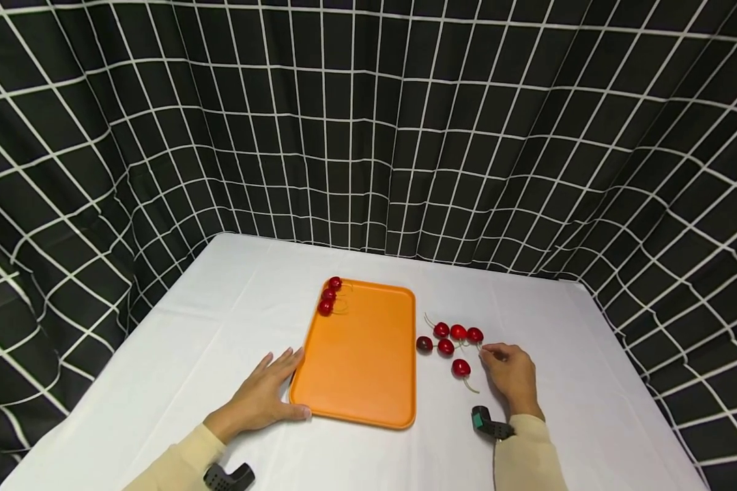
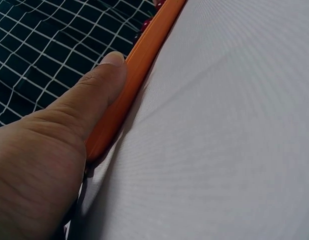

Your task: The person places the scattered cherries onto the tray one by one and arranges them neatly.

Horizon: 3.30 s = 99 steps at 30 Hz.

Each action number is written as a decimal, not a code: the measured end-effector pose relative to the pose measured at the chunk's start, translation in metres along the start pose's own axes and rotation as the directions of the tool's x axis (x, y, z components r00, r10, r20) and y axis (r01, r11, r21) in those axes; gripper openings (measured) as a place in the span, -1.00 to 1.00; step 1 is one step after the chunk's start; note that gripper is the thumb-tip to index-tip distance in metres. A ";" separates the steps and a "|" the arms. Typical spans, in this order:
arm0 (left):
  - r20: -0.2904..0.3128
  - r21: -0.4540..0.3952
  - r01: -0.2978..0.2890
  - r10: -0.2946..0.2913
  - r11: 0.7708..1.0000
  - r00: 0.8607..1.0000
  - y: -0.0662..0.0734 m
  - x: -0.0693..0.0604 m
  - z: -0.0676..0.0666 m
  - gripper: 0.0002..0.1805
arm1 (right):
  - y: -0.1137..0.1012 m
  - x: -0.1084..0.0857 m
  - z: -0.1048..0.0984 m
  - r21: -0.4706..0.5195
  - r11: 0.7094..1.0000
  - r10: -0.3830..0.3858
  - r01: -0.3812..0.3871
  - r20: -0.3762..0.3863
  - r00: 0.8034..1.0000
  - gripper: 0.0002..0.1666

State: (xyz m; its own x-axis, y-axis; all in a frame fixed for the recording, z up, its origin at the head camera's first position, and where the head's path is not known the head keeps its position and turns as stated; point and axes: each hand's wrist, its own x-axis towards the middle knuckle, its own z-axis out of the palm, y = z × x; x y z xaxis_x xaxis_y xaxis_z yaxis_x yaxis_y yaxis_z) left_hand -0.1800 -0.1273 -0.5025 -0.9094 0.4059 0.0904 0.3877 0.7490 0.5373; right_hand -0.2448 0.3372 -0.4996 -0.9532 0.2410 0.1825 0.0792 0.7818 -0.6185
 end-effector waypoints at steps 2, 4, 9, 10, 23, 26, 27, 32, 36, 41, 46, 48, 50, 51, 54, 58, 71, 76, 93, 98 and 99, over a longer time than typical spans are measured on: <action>0.000 -0.007 -0.003 0.003 1.000 1.000 0.001 0.000 0.000 0.27 | 0.000 -0.001 0.000 -0.004 1.000 0.001 -0.001 0.002 1.000 -0.75; 0.003 -0.012 -0.004 0.004 1.000 1.000 0.001 -0.001 0.000 0.27 | 0.000 -0.002 0.000 -0.009 1.000 0.001 -0.001 0.010 1.000 -0.75; 0.003 -0.004 -0.003 0.003 1.000 1.000 0.001 0.000 0.000 0.27 | 0.000 -0.001 0.001 -0.001 1.000 -0.004 0.004 -0.002 1.000 -0.80; 0.004 0.000 -0.001 0.001 1.000 1.000 0.001 0.000 0.000 0.27 | 0.000 0.000 0.001 0.008 1.000 -0.004 0.004 -0.009 1.000 -0.81; 0.008 0.011 -0.003 0.003 1.000 1.000 -0.003 0.001 -0.004 0.26 | -0.012 0.000 0.001 0.238 0.971 0.024 0.029 -0.215 0.976 -0.87; 0.012 0.007 -0.004 0.004 1.000 1.000 -0.002 0.000 -0.001 0.27 | -0.017 -0.002 -0.004 0.268 0.961 -0.013 0.070 -0.209 0.978 -0.85; 0.012 0.005 -0.006 0.006 1.000 1.000 -0.002 0.000 0.000 0.28 | -0.020 -0.003 -0.005 0.274 0.958 -0.032 0.089 -0.204 0.979 -0.86; 0.014 0.006 -0.007 0.007 1.000 1.000 -0.003 0.000 0.000 0.28 | -0.034 0.006 0.000 0.287 0.927 -0.194 0.243 -0.190 0.962 -0.86; 0.015 0.009 -0.007 0.007 1.000 1.000 -0.003 0.000 -0.001 0.28 | -0.065 0.012 0.002 0.281 0.893 -0.317 0.352 -0.161 0.935 -0.88; 0.012 0.011 -0.009 0.009 1.000 1.000 -0.002 0.001 0.000 0.28 | -0.111 0.014 0.003 0.318 0.866 -0.374 0.386 -0.102 0.922 -0.93; 0.014 0.018 -0.005 0.005 1.000 1.000 -0.003 0.002 0.001 0.29 | -0.142 0.017 0.015 0.356 0.818 -0.458 0.452 -0.073 0.886 -0.95; 0.017 0.018 -0.003 0.002 1.000 1.000 -0.003 0.002 0.001 0.29 | -0.152 0.018 0.022 0.381 0.798 -0.482 0.466 -0.059 0.874 -0.95; 0.019 0.020 -0.002 0.001 1.000 1.000 -0.003 0.002 0.001 0.29 | -0.162 0.018 0.029 0.410 0.783 -0.495 0.468 -0.046 0.868 -0.94; 0.018 0.023 -0.001 0.001 1.000 1.000 -0.003 0.003 0.001 0.29 | -0.166 0.019 0.033 0.425 0.775 -0.500 0.467 -0.039 0.865 -0.93; 0.017 0.026 0.002 -0.002 1.000 1.000 -0.003 0.002 0.000 0.29 | -0.176 0.020 0.048 0.452 0.769 -0.506 0.453 -0.004 0.863 -0.94; 0.016 0.021 0.001 -0.002 1.000 1.000 -0.002 0.002 0.000 0.28 | -0.186 0.019 0.070 0.457 0.780 -0.508 0.427 0.065 0.859 -0.95; 0.023 0.024 0.003 -0.004 1.000 1.000 -0.002 0.002 0.000 0.28 | -0.206 0.015 0.118 0.348 0.888 -0.417 0.301 0.335 0.845 -0.95; 0.023 0.034 0.004 -0.005 0.999 1.000 -0.003 0.002 0.000 0.28 | -0.207 0.015 0.127 0.320 0.890 -0.431 0.324 0.361 0.827 -0.93; 0.011 0.037 0.003 -0.004 0.999 1.000 0.000 0.002 -0.002 0.25 | -0.213 0.021 0.137 0.214 0.900 -0.436 0.380 0.420 0.796 -0.91; 0.019 0.039 0.005 -0.005 0.999 1.000 0.000 0.002 -0.002 0.25 | -0.212 0.021 0.139 0.197 0.908 -0.419 0.370 0.398 0.816 -0.97; 0.020 0.040 0.004 -0.005 0.999 1.000 0.000 0.002 -0.001 0.25 | -0.212 0.021 0.139 0.199 0.911 -0.413 0.363 0.394 0.821 -0.97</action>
State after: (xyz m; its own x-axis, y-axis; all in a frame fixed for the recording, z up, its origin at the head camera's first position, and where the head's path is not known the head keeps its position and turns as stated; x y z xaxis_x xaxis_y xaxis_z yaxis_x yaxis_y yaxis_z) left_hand -0.1819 -0.1272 -0.5010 -0.9080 0.4129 0.0708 0.3897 0.7707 0.5041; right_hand -0.3220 0.0962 -0.4712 -0.9303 -0.3516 0.1042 -0.3315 0.6849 -0.6489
